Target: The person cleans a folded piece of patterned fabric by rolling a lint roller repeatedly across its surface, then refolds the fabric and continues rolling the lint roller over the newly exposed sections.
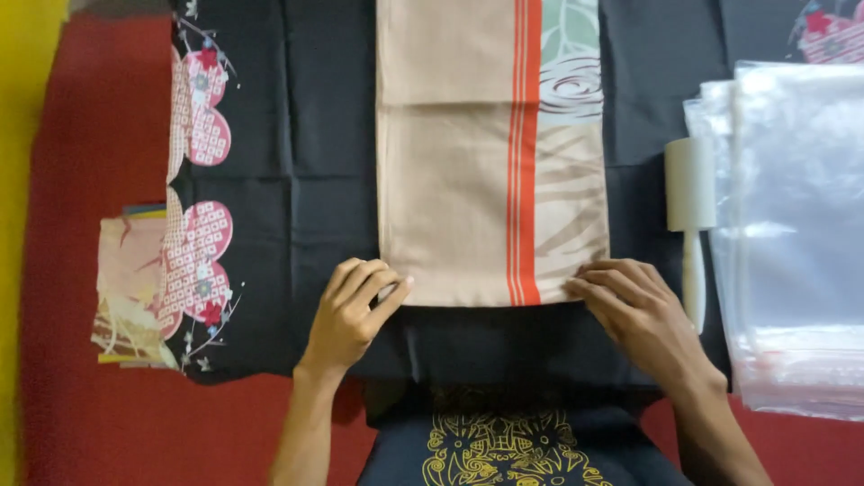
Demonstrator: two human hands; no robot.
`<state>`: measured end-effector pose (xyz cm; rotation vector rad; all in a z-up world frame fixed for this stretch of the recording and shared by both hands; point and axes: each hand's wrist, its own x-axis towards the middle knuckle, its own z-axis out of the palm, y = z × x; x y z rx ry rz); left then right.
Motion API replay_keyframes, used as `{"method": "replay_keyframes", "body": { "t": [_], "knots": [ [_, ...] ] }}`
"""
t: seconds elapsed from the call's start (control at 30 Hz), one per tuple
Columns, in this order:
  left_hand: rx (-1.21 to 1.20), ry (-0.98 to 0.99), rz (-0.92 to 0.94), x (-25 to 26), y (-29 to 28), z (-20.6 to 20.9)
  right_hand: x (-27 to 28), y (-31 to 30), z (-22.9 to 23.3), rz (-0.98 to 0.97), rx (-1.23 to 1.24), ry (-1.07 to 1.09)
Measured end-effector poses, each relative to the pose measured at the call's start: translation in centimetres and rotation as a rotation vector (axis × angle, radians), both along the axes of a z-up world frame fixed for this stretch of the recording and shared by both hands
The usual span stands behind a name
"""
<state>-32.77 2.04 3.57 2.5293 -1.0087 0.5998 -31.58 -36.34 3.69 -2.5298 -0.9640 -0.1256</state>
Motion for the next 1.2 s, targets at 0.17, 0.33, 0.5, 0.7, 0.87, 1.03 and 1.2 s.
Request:
{"method": "replay_keyframes", "body": {
  "t": [0.17,0.33,0.5,0.7,0.87,1.03,1.2],
  "knots": [
    [-0.091,0.009,0.042,-1.7,-0.3,0.5,-1.4,0.1,2.4,-0.059,0.067,-0.064],
    [-0.071,0.030,0.088,-2.6,-0.4,0.4,-2.2,-0.8,1.4,-0.094,-0.017,-0.023],
    [0.004,0.158,0.136,-3.0,-0.8,1.1,-2.1,0.0,4.3,-0.202,0.089,-0.018],
    [-0.045,0.089,-0.005,-1.8,-4.8,0.9,-1.7,-5.0,1.7,-0.791,-0.294,0.043],
    [-0.011,0.156,-0.180,-1.7,-10.7,-0.6,-0.1,-5.6,-0.5,-0.736,-0.224,0.007],
    [0.067,0.145,-0.192,-1.8,-13.3,-2.0,0.2,-6.3,-1.3,-0.650,-0.111,-0.078],
    [0.174,0.199,-0.162,-2.0,-13.9,-3.1,0.2,-5.4,0.1,-0.551,0.088,-0.064]
  ]
}}
